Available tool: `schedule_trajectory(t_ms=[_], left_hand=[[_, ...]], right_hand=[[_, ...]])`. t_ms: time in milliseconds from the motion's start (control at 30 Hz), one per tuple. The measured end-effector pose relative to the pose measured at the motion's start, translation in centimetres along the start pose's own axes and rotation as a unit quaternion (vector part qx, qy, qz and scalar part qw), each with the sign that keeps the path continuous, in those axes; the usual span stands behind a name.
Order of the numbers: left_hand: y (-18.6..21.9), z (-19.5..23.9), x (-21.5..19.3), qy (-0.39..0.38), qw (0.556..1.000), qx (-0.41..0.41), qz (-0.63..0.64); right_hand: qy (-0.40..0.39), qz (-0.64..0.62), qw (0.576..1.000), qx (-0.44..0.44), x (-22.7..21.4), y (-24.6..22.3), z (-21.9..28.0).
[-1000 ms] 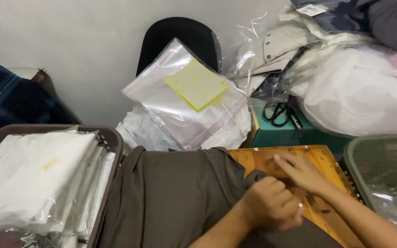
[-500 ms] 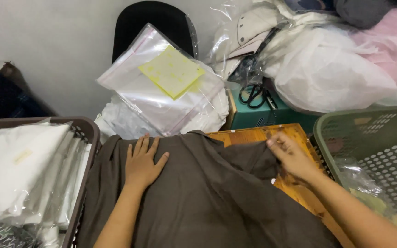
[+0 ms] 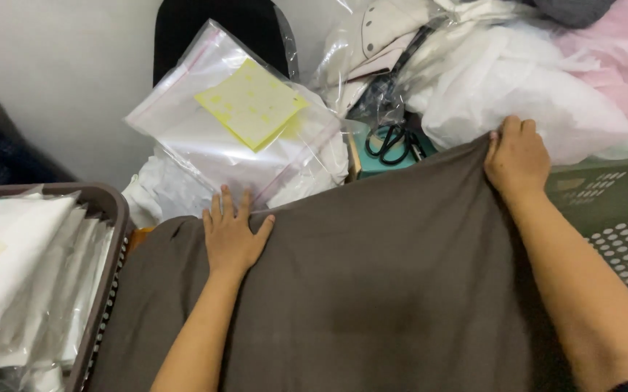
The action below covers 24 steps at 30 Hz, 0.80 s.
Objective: The person folds a brown t-shirt on a wooden table. They smooth the fabric, fold the sleeves inward, fold the shirt in half lengthwise, and then fold it into a compact rectangle. The folded shirt is placed into a brown plastic basket containing other packaged shirts.
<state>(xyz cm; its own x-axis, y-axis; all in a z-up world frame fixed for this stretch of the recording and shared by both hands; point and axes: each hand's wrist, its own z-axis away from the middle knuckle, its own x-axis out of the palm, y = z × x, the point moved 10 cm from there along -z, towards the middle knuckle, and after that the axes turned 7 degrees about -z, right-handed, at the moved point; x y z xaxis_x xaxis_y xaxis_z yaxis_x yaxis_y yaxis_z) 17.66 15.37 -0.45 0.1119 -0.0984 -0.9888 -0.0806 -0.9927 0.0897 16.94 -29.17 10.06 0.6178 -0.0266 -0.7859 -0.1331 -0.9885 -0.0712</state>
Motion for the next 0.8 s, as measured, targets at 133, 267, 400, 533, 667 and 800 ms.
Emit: schedule_trajectory(t_ms=[133,267,400,533,667,800], left_hand=[[1.9,3.5,-7.9,0.387,0.917,0.083,-0.035],[2.8,9.3,-11.8,0.392,0.907,0.144,-0.064],[-1.1,15.8,-12.7,0.301,0.948,0.086,-0.061],[-6.7,23.1,-10.9,0.168,0.985,-0.026,-0.007],[-8.7,30.4,-9.1,0.178,0.982,-0.058,-0.039],[-12.8,35.1,-3.8,0.091,0.985,-0.149,0.004]], right_hand=[[0.06,-0.02,0.998,-0.028,-1.7,-1.5,1.9],[-0.049,-0.077,0.996,-0.021,-6.4,-2.4,6.7],[-0.256,-0.095,0.955,0.112,-9.2,0.0,16.0],[-0.134,-0.192,0.965,0.121,-13.2,5.4,27.1],[-0.179,-0.078,0.947,0.254,-12.7,11.4,36.8],[-0.139,-0.018,0.988,0.063,-4.5,15.1,44.7]])
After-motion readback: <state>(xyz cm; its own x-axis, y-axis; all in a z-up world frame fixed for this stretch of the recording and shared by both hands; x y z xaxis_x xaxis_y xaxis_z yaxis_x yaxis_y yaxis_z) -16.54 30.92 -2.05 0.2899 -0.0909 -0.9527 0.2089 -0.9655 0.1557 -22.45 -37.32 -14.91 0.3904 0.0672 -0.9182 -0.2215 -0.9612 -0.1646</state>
